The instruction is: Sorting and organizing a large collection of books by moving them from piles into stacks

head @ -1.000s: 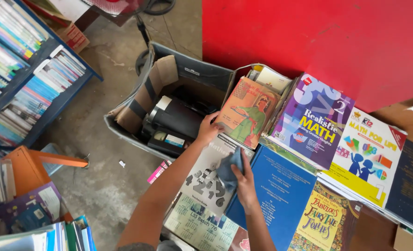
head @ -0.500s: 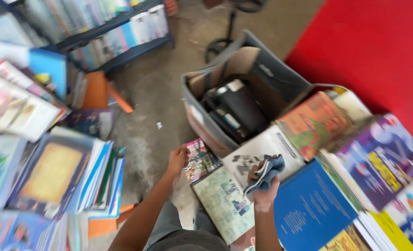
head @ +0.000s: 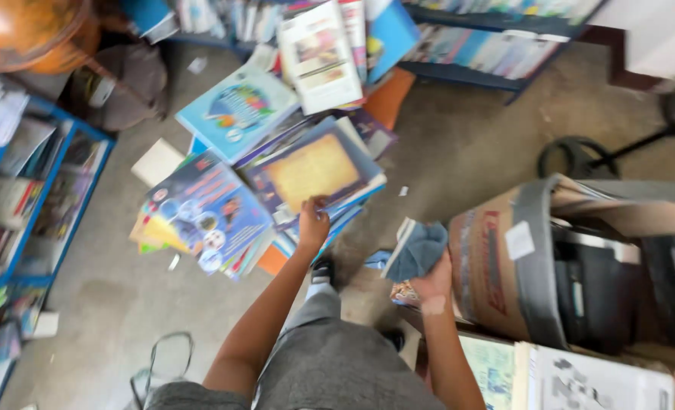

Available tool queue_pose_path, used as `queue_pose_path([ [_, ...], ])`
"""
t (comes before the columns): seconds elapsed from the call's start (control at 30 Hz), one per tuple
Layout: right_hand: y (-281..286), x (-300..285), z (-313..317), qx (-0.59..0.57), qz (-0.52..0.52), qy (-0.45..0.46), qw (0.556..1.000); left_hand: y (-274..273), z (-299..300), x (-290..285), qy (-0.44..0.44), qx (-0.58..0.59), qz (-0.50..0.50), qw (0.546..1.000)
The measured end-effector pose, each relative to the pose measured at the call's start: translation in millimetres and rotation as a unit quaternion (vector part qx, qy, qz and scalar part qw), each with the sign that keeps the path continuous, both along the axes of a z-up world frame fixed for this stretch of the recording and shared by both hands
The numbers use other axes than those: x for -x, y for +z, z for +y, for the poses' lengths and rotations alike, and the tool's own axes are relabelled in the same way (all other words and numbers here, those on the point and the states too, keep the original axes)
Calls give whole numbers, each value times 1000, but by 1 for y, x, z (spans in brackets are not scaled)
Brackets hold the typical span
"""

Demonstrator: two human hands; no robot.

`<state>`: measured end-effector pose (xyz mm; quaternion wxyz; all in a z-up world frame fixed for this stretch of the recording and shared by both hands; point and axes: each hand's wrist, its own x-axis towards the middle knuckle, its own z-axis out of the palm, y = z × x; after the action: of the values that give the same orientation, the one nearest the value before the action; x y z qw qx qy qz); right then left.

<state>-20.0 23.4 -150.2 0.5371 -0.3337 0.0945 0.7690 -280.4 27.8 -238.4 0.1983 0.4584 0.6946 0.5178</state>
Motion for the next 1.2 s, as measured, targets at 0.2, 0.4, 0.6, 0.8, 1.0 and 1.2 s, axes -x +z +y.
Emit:
queue_pose_path([
  [0.2, -25, 119, 85, -140, -260, 129, 946, -41, -12, 113, 98, 270, 48, 956],
  [0.4, -43, 204, 124, -529, -781, 230, 240, -56, -28, 148, -20, 343, -79, 936],
  [0.6, -58, 278, 104, -548, -813, 168, 99, -12, -32, 152, 13, 255, -333, 908],
  [0.8, -73, 316, 71, -695, -657, 272, 111, -83, -43, 145, 19, 270, -270, 924],
  [1.0, -95, 250, 191, -477, -857, 162, 110, -30, -46, 141, 15, 257, -257, 932],
  [1.2, -76, 340, 107, -595, -759, 197, 176, -37, -45, 141, 34, 236, -309, 921],
])
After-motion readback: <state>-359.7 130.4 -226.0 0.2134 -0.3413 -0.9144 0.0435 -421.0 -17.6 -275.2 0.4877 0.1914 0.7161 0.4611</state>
